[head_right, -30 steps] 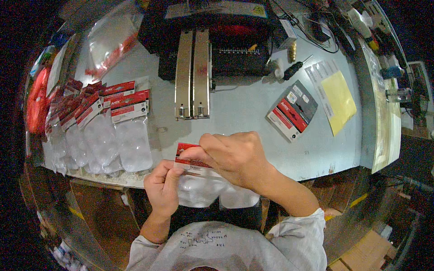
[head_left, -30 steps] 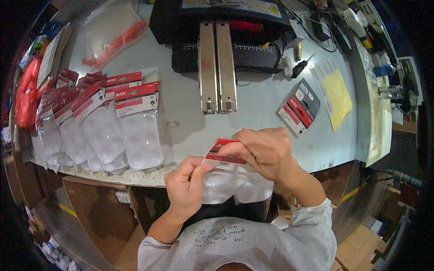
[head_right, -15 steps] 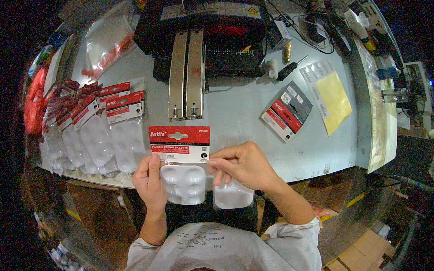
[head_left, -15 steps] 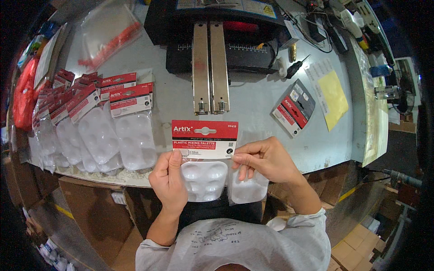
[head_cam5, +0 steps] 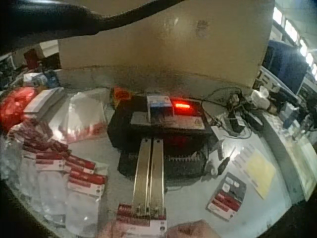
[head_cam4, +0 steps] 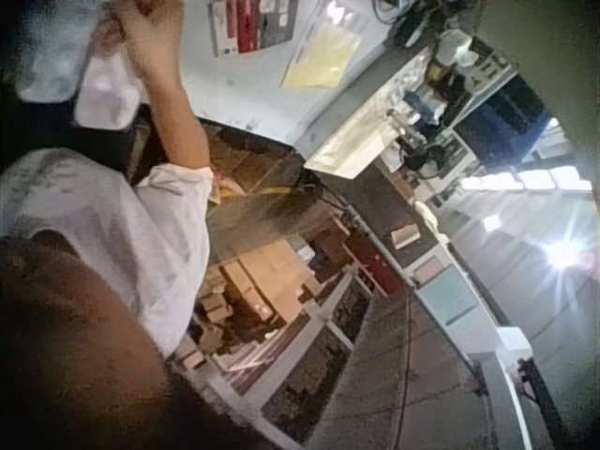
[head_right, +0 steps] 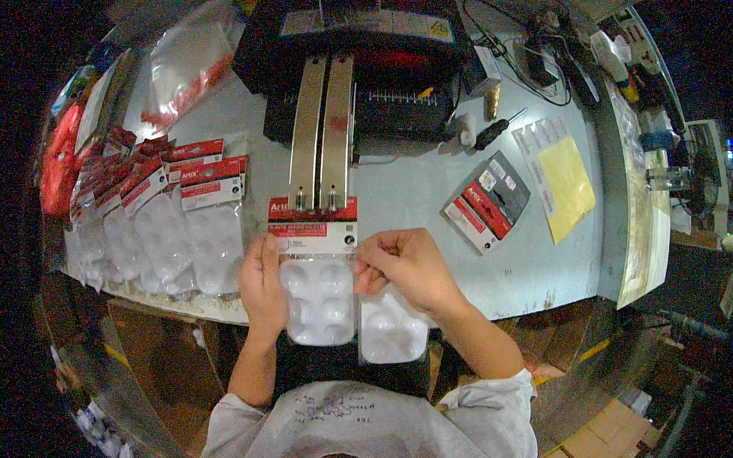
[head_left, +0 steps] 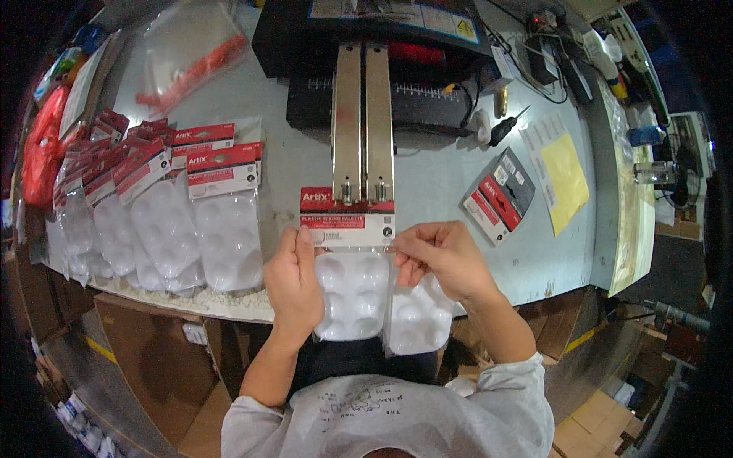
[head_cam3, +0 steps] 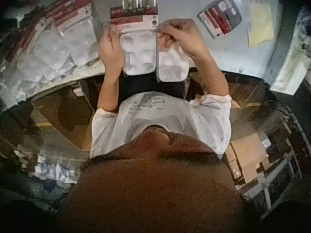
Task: The person repeatedly places white plastic mixing palettes into clear plastic bags, inserts red Artix header cards, and seals each package using a heat-sealing machine. The person stacks the finished packages on the table and briefly places some into a cardboard box.
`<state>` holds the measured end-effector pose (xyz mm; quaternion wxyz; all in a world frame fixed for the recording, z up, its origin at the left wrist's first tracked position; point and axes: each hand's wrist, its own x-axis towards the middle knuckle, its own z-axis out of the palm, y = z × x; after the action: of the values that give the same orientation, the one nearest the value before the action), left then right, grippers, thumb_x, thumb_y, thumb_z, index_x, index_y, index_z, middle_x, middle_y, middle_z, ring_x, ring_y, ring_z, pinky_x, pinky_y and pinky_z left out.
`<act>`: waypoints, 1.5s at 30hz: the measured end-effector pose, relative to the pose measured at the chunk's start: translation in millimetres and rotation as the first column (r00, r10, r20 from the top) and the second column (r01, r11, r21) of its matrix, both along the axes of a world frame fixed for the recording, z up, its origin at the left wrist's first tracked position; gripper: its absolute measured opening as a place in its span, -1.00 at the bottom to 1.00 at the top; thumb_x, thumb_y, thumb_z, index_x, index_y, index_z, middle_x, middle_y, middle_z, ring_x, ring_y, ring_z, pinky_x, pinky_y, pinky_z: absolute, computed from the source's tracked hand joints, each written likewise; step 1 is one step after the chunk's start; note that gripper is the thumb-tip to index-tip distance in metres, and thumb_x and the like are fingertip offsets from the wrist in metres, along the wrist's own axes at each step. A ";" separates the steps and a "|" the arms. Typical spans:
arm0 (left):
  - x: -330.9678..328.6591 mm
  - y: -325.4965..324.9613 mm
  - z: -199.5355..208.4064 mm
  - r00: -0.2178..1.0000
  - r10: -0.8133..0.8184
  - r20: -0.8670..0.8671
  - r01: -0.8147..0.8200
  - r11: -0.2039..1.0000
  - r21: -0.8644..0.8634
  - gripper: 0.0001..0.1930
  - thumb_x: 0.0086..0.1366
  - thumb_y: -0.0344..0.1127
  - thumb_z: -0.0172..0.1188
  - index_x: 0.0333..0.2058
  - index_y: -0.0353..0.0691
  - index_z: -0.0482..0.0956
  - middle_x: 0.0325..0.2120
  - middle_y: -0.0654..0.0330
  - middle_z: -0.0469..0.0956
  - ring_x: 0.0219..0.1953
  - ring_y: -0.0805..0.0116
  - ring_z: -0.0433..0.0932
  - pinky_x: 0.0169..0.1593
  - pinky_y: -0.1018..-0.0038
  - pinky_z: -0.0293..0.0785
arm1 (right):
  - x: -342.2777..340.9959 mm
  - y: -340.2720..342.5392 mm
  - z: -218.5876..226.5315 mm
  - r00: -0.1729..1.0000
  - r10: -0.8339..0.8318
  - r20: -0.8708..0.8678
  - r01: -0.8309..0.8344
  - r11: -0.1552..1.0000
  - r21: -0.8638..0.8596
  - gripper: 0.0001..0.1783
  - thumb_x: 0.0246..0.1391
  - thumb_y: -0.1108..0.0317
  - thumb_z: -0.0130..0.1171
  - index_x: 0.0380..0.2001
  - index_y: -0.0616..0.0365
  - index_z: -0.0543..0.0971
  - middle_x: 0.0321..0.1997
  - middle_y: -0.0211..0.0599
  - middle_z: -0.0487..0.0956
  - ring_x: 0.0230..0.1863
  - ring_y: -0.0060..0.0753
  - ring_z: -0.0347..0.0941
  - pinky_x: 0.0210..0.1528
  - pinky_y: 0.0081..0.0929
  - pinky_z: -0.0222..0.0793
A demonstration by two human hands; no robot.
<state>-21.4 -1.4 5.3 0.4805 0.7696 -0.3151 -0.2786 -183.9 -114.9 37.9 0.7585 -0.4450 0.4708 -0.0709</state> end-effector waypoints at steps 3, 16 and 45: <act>2.0 -0.8 -8.7 0.999 -0.002 -0.053 0.002 1.000 0.000 -0.68 0.36 -0.22 -0.14 -0.46 -0.38 0.36 -0.64 0.02 0.46 -0.55 0.35 0.49 -0.41 0.43 0.37 | 0.5 1.4 -1.8 0.999 -0.013 0.052 0.014 1.000 -0.006 -0.75 0.09 0.36 0.06 -0.49 0.39 0.52 -0.55 -0.23 0.53 -0.59 -0.45 0.51 -0.57 -0.61 0.41; 16.6 -28.1 -29.4 0.998 -0.031 0.055 0.035 0.996 -0.076 -0.69 0.35 -0.24 -0.12 -0.51 -0.35 0.28 -0.69 0.06 0.30 -0.63 0.33 0.21 -0.50 0.42 0.20 | 16.6 -14.6 -17.7 0.990 -0.127 0.058 0.133 0.984 -0.116 -0.79 0.07 0.41 0.05 -0.39 0.40 0.54 -0.54 -0.27 0.52 -0.61 -0.53 0.48 -0.55 -0.65 0.42; -6.5 43.3 2.2 0.907 -0.165 0.387 0.155 0.986 0.058 -0.55 0.12 -0.23 0.17 -0.14 -0.44 0.30 -0.19 -0.09 0.30 -0.15 0.01 0.32 -0.06 0.28 0.27 | -90.3 -44.5 -43.6 0.622 -0.522 -0.583 -0.569 0.210 -0.795 0.00 -0.16 0.00 0.25 0.26 0.16 0.00 0.30 0.02 0.08 0.32 -0.03 -0.04 0.22 -0.09 -0.14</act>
<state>-27.9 41.9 7.5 0.3737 0.7872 -0.4631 -0.1620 -274.2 -159.4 -5.7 0.0067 -0.8032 0.5804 -0.1344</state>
